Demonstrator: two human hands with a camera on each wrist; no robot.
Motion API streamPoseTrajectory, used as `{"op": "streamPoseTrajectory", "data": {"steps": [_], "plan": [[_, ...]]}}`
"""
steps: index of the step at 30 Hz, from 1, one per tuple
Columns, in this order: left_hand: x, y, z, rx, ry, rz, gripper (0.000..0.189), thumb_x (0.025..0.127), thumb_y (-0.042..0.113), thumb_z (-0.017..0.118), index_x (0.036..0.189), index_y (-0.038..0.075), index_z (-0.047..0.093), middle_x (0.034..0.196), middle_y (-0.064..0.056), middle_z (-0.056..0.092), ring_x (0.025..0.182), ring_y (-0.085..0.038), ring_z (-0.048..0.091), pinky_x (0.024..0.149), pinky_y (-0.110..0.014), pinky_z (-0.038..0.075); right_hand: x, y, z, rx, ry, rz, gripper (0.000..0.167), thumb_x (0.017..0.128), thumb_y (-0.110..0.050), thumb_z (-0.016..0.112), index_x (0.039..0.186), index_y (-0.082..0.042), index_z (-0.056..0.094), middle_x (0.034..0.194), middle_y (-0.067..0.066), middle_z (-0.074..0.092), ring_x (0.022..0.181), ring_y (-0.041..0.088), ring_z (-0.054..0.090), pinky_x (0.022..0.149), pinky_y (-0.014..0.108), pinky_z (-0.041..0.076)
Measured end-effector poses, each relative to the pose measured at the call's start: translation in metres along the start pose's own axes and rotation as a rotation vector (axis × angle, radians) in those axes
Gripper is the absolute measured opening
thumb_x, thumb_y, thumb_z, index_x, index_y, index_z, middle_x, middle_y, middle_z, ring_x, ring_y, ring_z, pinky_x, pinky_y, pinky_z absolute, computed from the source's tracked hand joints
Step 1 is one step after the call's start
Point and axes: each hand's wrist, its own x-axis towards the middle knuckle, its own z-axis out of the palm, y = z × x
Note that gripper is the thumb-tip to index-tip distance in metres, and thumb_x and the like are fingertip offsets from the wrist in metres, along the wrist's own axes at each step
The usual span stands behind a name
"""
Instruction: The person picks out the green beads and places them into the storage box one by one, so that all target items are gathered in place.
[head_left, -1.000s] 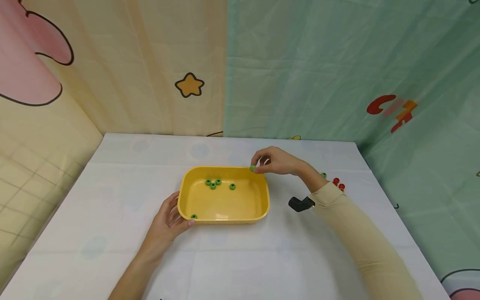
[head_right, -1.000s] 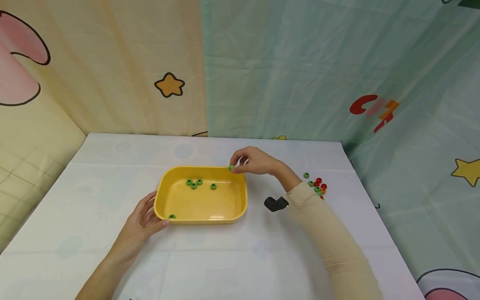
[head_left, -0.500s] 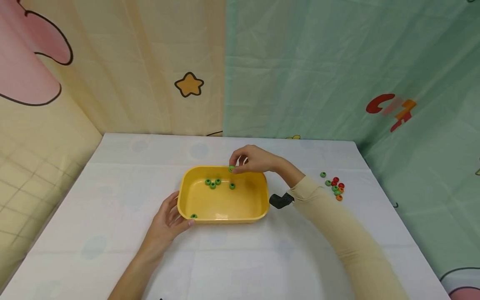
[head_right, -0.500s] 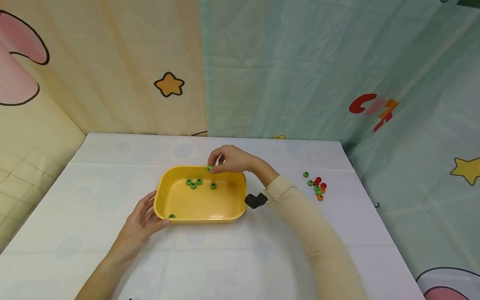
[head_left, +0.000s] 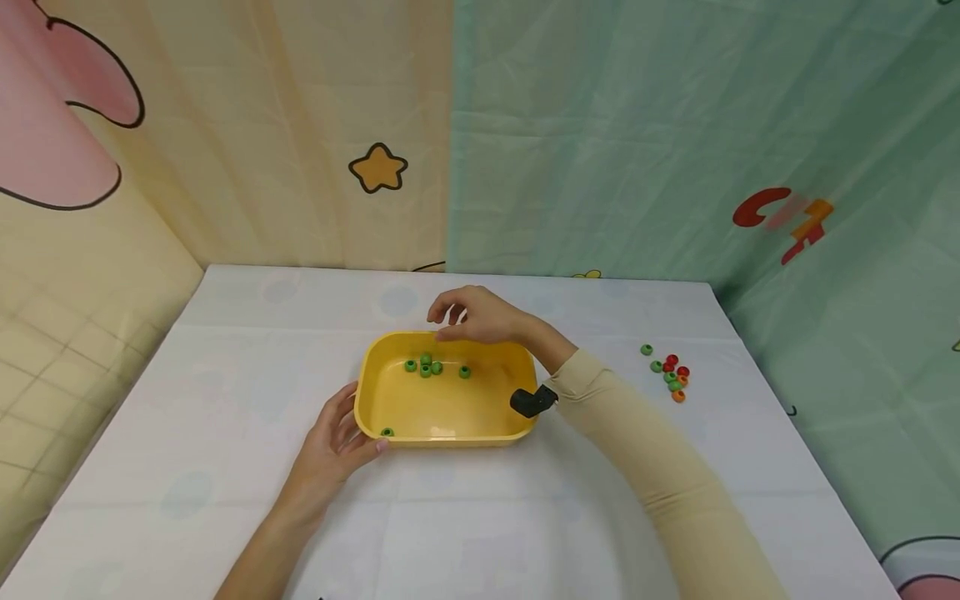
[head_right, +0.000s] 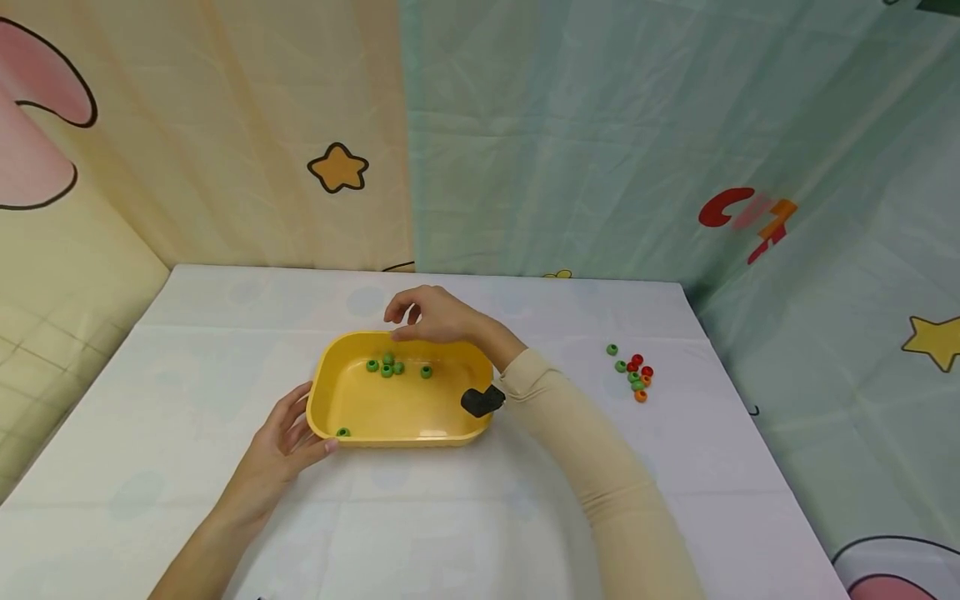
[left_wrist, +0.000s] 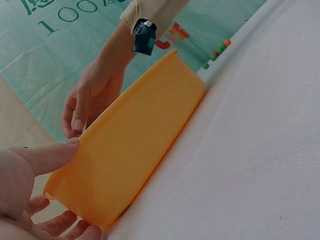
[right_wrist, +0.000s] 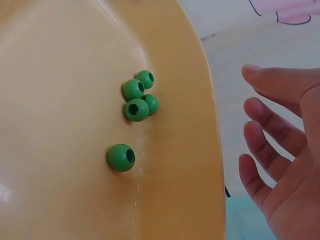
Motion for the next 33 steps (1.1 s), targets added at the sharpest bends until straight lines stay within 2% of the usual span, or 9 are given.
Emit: {"op": "streamPoseTrajectory", "data": {"steps": [3,9,17,27,33], "plan": [[0.0,0.001,0.001,0.003,0.004,-0.002,0.093,0.091,0.002,0.078,0.163,0.013,0.021,0.163,-0.011,0.027,0.148,-0.034,0.031,0.103,-0.019,0.047,-0.002,0.001,-0.001,0.004,0.01,0.009,0.023,0.098,-0.015,0.075,0.117,-0.003,0.072,0.115,0.015,0.069,0.098,0.021,0.062,0.089,0.03,0.054],[0.0,0.001,0.0,0.011,0.012,-0.008,0.093,0.091,0.003,0.079,0.163,0.013,0.022,0.163,-0.011,0.028,0.148,-0.034,0.031,0.103,-0.018,0.047,-0.008,0.005,-0.003,-0.001,0.005,0.031,0.022,0.097,-0.017,0.076,0.114,-0.003,0.073,0.106,0.0,0.07,0.097,0.02,0.063,0.09,0.029,0.055],[0.0,0.0,-0.001,-0.002,0.009,0.006,0.093,0.091,0.003,0.079,0.163,0.013,0.023,0.162,-0.011,0.028,0.148,-0.034,0.033,0.103,-0.019,0.047,-0.021,0.01,-0.008,-0.013,0.012,0.057,0.021,0.096,-0.014,0.076,0.113,-0.002,0.073,0.107,0.004,0.071,0.096,0.019,0.063,0.09,0.031,0.056],[0.001,-0.001,0.0,0.004,0.006,0.003,0.091,0.091,0.001,0.078,0.163,0.013,0.023,0.163,-0.011,0.028,0.148,-0.034,0.033,0.103,-0.019,0.047,-0.038,0.021,-0.017,0.01,0.035,0.089,0.018,0.095,-0.013,0.077,0.111,-0.004,0.074,0.105,0.001,0.07,0.095,0.02,0.063,0.09,0.034,0.056],[0.001,-0.001,0.0,0.005,0.008,0.002,0.091,0.091,0.002,0.079,0.163,0.013,0.023,0.162,-0.01,0.029,0.148,-0.034,0.033,0.102,-0.019,0.047,-0.05,0.028,-0.022,0.018,0.041,0.124,0.022,0.095,-0.013,0.077,0.113,-0.001,0.072,0.106,0.004,0.069,0.096,0.022,0.062,0.091,0.035,0.056]]}}
